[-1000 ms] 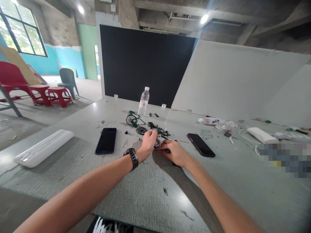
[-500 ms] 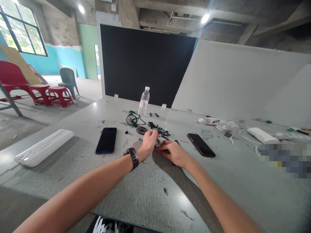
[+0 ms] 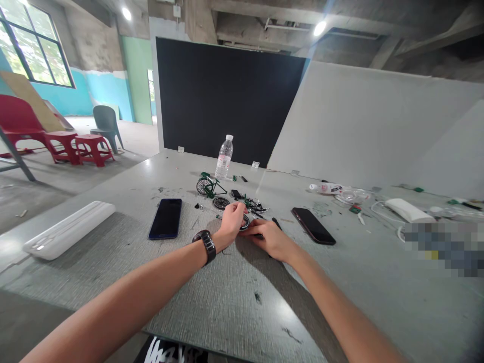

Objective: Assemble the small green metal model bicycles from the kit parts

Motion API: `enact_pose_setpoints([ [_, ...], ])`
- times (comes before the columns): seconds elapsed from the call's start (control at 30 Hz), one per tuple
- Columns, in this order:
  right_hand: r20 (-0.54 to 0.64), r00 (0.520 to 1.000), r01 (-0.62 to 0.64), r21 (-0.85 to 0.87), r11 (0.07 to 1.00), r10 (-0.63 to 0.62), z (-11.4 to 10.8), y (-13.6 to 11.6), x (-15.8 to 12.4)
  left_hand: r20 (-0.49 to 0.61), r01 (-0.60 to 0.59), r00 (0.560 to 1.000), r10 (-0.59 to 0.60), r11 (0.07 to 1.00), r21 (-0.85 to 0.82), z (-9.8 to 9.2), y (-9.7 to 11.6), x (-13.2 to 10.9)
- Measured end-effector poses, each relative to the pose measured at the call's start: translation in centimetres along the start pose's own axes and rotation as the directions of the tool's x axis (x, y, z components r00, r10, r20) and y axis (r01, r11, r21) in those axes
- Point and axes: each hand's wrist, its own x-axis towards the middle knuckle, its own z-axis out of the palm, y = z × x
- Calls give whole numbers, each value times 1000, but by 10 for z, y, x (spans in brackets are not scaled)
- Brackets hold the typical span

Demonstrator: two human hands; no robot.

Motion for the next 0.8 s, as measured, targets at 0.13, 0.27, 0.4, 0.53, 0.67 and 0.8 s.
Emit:
enact_pose_setpoints([
  [0.13,-5,1000,-3,6,1000,3,1,1,0,1,2,1000,-2,1000,5,0,1,0],
  [0.27,-15,1000,0,-6,1000,0,2,3,0,-1,2,1000,-2,1000,10,0,0,0],
  [0.4,-16,1000,0,-18,1000,0,2,2,0,-2,-4,1000,4,1000,11,0,-3,2],
  [0.53,-102,995,11,-45,999,-15,-4,-2,0,8,-7,1000,7,1000,3,-1,-3,3],
  [0.67,-306,952,-55,-71,996,31,-13,-3,-3,27,-13,1000,14,1000,-21,-2,-2,3],
  [0.8,-471,881,-83,-57,995,46,-18,1,-5,65,-11,998,15,999,-53,-2,0,0],
])
